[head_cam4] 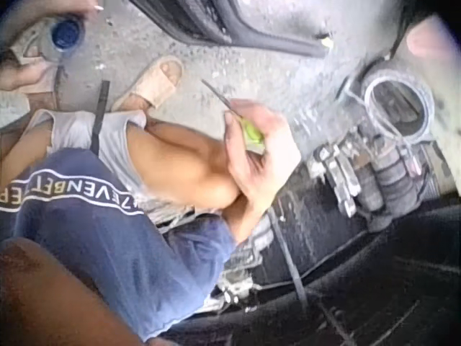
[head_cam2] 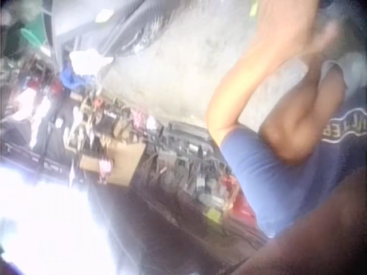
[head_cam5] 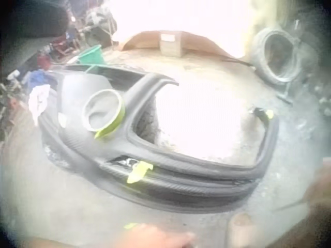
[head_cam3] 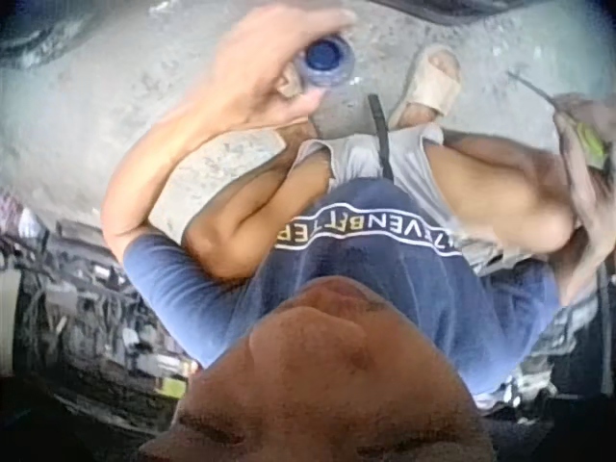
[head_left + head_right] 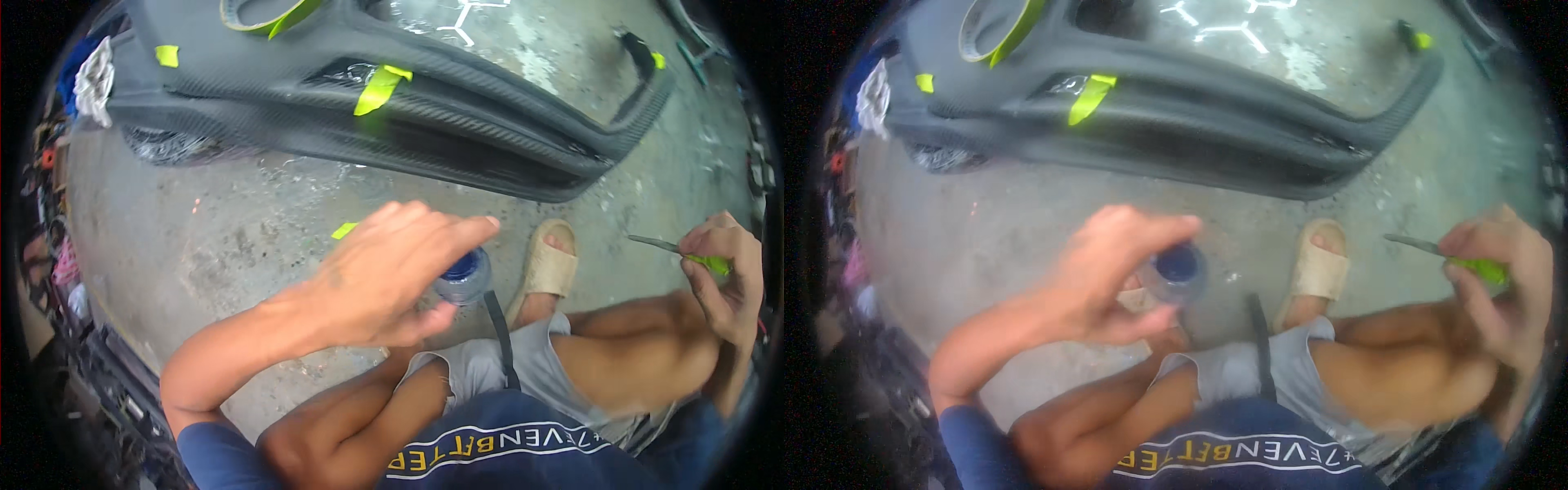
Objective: The person applies adhesive from a small container to the edge of a carbon-fiber textured auto body panel using a thin spreader tool, then presses a strip of yellow tape onto the panel surface.
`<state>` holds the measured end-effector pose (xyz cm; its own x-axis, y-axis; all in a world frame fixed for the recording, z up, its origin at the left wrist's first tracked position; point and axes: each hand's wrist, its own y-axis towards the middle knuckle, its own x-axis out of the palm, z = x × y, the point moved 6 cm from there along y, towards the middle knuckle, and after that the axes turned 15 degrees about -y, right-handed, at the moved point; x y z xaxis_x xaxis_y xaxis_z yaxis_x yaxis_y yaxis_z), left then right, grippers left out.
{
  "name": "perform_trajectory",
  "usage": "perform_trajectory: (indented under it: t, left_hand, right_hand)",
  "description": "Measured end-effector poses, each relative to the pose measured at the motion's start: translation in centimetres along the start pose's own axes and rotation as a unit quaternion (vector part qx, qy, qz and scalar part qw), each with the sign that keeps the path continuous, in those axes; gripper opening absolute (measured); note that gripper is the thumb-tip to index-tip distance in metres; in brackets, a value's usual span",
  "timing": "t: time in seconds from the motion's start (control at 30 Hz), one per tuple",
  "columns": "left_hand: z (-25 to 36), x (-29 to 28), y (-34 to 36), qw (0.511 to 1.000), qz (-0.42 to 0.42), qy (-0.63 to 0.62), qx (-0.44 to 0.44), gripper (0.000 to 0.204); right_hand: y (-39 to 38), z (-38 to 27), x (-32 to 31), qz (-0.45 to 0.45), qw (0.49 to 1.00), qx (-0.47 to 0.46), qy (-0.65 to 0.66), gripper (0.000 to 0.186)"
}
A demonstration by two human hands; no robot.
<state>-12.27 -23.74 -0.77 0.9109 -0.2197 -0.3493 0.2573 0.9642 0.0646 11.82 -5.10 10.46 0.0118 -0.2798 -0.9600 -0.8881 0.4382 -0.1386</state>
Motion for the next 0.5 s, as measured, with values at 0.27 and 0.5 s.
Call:
perform_trajectory:
  t: [0.27,0.5]
  left_hand:
    - [2.9,-5.7,-2.6,0.988,0.106,0.048,0.103,0.095]
    - [3.0,-5.6,-2.5,0.99,0.076,0.046,0.107,0.097]
  right_hand:
    - [5.3,-14.4,-1.7,0.059,0.984,-0.117,0.122,0.025]
    - [5.3,-16.9,2.7,0.142,0.956,-0.256,0.026,0.022]
